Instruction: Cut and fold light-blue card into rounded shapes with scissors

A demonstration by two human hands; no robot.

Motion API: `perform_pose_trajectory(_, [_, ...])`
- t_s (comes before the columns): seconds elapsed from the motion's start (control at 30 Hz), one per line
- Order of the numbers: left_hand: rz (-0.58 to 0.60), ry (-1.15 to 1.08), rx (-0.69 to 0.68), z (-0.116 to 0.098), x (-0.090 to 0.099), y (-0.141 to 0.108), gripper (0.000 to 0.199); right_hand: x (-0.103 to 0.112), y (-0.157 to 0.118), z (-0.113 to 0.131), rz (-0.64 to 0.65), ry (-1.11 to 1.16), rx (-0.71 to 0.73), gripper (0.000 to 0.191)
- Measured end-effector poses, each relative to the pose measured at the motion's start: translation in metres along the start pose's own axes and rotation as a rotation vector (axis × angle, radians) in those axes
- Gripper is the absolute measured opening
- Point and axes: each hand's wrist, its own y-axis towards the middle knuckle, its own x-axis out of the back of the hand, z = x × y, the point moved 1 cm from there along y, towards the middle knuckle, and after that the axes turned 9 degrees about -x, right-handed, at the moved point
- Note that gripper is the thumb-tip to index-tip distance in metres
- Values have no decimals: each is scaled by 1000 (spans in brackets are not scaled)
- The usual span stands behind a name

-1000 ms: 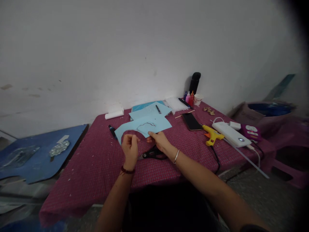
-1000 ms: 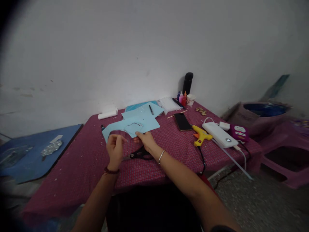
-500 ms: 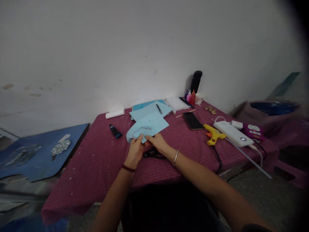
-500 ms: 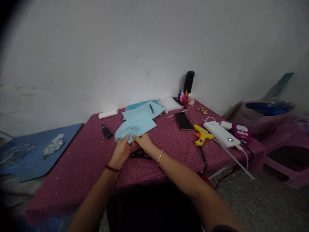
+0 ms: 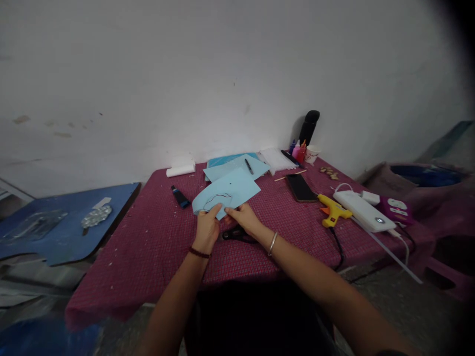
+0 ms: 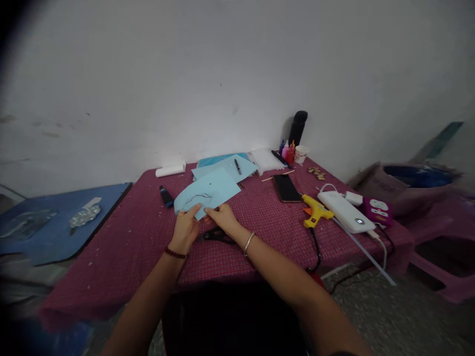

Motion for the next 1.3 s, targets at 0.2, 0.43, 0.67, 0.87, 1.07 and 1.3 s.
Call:
perform_pose_trajectory(0.2, [-48,17,-48,-5,-1,2,18,1,2,-1,16,9,-12,23])
perform_pose_trajectory(0.43, [-64,47,-53,-8,-3,0,17,1,-1,-2,38,16,-38,23])
perform_pose_trajectory(0.67, [-47,67,-40,-7,-2,-1,18,-1,-1,-3,43,13,-65,20])
perform_pose_trajectory(0.87, [-43,85,-41,-5,-1,0,16,-1,-1,-3,28,14,-70,17])
perform_pose_trajectory(1.07, [-36,89,-48,-4,1,0,14,0,0,-5,30,24,-66,20])
perform_pose_trajectory(1.3, [-9,83,-49,-5,-1,-1,16,2,1,-6,20,75,-37,34])
